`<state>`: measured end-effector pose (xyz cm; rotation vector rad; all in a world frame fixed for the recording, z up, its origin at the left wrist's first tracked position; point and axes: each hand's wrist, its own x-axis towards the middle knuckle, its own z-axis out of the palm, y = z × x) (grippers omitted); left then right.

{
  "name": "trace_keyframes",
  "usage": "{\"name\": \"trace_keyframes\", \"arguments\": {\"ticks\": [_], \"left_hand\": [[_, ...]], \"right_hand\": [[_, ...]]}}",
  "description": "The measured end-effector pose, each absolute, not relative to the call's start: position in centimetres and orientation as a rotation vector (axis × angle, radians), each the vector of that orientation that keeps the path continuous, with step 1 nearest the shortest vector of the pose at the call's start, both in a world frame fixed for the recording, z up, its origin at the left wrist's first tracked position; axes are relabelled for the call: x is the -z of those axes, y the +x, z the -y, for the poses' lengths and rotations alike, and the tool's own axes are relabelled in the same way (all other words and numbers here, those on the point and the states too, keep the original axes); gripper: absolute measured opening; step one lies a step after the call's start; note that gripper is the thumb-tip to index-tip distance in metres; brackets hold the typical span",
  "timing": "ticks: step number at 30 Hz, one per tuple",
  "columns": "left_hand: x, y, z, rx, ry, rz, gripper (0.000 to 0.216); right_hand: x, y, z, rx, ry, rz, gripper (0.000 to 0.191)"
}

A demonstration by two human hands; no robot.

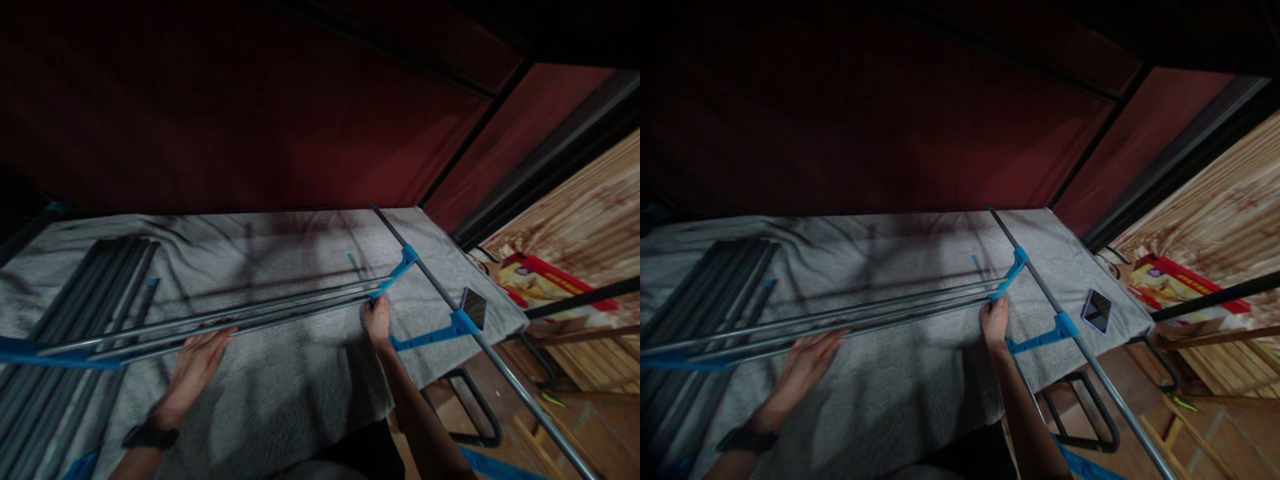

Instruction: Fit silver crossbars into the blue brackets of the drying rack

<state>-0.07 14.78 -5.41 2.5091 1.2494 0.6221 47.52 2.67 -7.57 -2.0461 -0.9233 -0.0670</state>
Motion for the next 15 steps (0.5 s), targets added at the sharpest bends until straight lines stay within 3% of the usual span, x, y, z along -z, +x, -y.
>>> {"name": "trace_keyframes", "arguments": {"ticks": [15], "left_hand": [[5.58,-0.13,-15.08,-0.629,2.531,-1.253,0.049]], "right_hand": [[7.38,47.40,-2.53,0.060,-2.077,0.954,0.028]]}}
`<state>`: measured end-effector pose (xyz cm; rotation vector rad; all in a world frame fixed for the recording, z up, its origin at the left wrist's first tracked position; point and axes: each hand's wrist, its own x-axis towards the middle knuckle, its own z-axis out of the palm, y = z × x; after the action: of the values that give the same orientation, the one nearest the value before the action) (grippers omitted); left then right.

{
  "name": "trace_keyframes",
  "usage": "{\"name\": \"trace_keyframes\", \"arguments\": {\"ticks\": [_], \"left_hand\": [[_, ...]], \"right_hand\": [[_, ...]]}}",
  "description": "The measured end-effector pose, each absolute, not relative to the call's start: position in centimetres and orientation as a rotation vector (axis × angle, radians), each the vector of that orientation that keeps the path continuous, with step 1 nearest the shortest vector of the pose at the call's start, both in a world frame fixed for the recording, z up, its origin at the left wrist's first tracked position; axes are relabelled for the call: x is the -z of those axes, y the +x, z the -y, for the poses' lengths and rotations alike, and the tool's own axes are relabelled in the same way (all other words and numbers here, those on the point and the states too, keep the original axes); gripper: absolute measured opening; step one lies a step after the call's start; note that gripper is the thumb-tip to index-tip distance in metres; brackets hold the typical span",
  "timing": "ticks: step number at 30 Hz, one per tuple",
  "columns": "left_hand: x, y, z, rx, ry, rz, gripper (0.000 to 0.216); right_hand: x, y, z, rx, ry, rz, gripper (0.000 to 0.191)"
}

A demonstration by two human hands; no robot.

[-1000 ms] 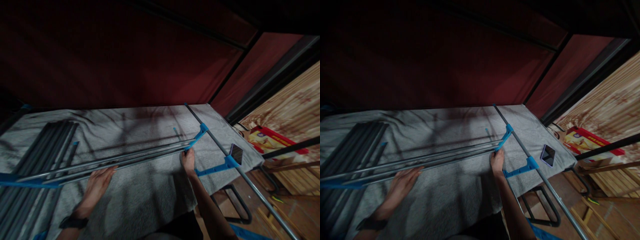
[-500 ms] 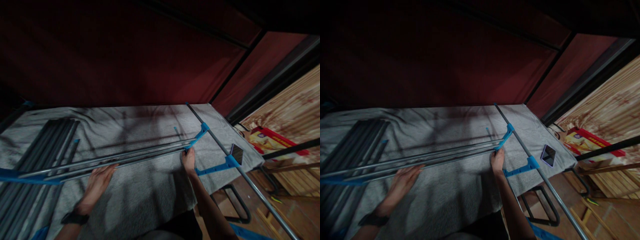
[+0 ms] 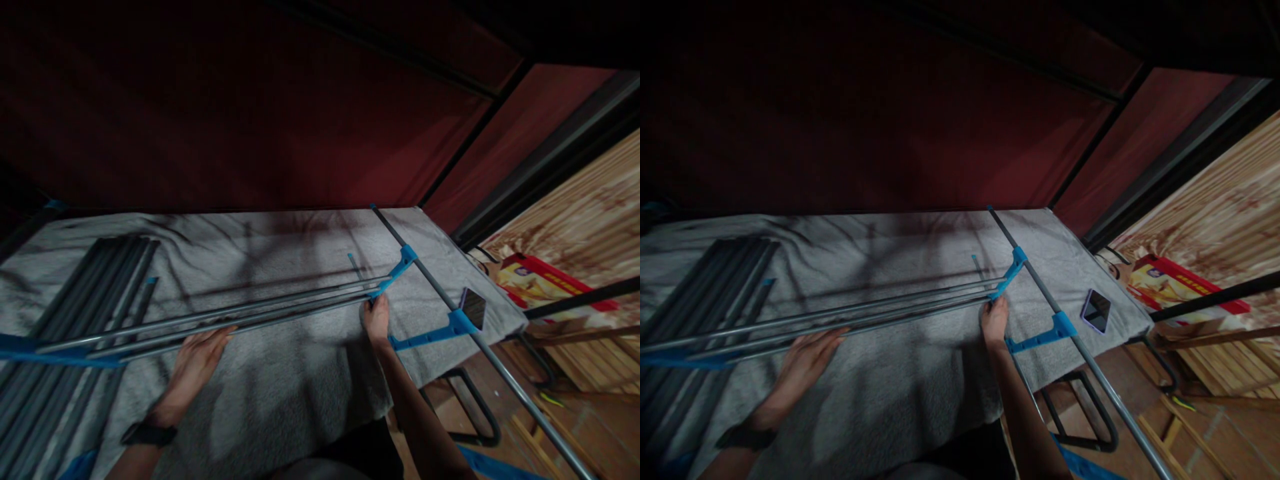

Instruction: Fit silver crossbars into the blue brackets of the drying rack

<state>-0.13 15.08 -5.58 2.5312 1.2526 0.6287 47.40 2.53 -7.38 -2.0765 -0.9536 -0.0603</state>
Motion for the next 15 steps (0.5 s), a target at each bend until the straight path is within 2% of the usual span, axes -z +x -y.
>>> {"name": "trace_keyframes", "arguments": {"ticks": [15], "left_hand": [[6.26,-0.21,-15.32,-0.517,2.488,-1.287,0.053]], "right_hand": [[6.76,46.98,-2.65,0.057,-2.124,0.942,0.022]]}}
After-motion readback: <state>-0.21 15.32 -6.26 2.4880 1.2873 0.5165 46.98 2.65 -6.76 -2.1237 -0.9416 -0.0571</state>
